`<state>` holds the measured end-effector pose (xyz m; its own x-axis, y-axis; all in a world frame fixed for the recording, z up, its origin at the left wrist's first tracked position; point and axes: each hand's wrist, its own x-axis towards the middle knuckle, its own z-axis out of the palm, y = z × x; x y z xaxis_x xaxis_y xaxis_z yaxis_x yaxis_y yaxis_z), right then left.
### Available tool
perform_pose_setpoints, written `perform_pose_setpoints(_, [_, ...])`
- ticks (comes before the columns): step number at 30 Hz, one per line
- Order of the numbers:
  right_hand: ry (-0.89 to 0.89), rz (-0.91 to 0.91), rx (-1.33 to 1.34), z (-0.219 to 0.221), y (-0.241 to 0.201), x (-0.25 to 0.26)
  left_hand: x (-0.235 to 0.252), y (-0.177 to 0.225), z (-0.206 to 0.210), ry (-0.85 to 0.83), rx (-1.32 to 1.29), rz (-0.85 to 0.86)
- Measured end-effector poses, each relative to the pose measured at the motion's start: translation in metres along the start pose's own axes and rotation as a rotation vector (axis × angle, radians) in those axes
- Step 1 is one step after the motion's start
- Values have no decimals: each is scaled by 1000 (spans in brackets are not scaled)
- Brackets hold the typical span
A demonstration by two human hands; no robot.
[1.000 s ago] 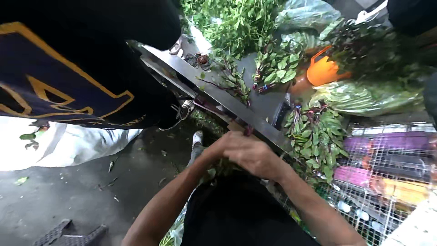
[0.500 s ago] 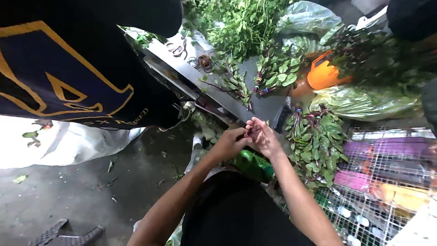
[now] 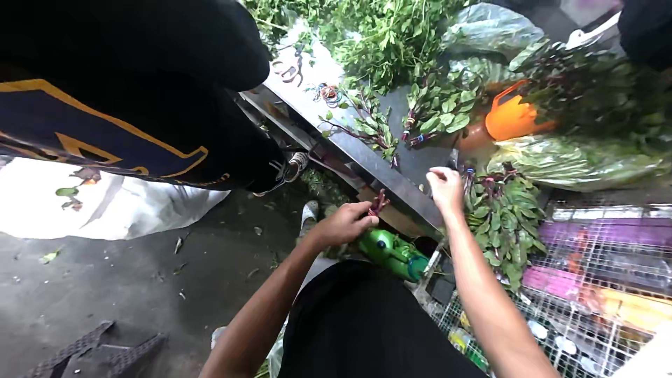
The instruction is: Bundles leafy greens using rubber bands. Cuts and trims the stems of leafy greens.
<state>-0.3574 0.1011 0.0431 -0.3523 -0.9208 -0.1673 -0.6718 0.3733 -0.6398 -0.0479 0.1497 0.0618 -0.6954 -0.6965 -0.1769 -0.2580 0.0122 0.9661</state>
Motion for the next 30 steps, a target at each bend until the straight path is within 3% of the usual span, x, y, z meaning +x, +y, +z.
perform_pose_setpoints(3, [83, 172, -265, 4, 33, 41, -8, -8, -2, 131, -126, 82])
perform_pose_setpoints(8, [52, 269, -339, 4, 33, 60, -12, -2, -3, 226, -100, 99])
perform_pose_setpoints(12, [47, 353, -262, -7, 30, 63, -9, -1, 2, 235, 68, 10])
perform_pose_setpoints(17, [51, 453, 129, -35, 27, 21, -1, -3, 7, 213, 218, -213])
perform_pose_setpoints(20, [34, 294, 346, -45, 11, -51, 3, 0, 9, 182, 257, -282])
perform_pose_setpoints(23, [-62, 88, 406, -26, 4, -108, 7, -2, 10, 92, 225, -343])
perform_pose_setpoints(26, [-307, 75, 100, 3, -7, -127, 11, -8, 11, 14, 191, -369])
perform_pose_setpoints(30, [-389, -88, -197, 39, -28, -130, 12, -14, 13, -49, 234, -413])
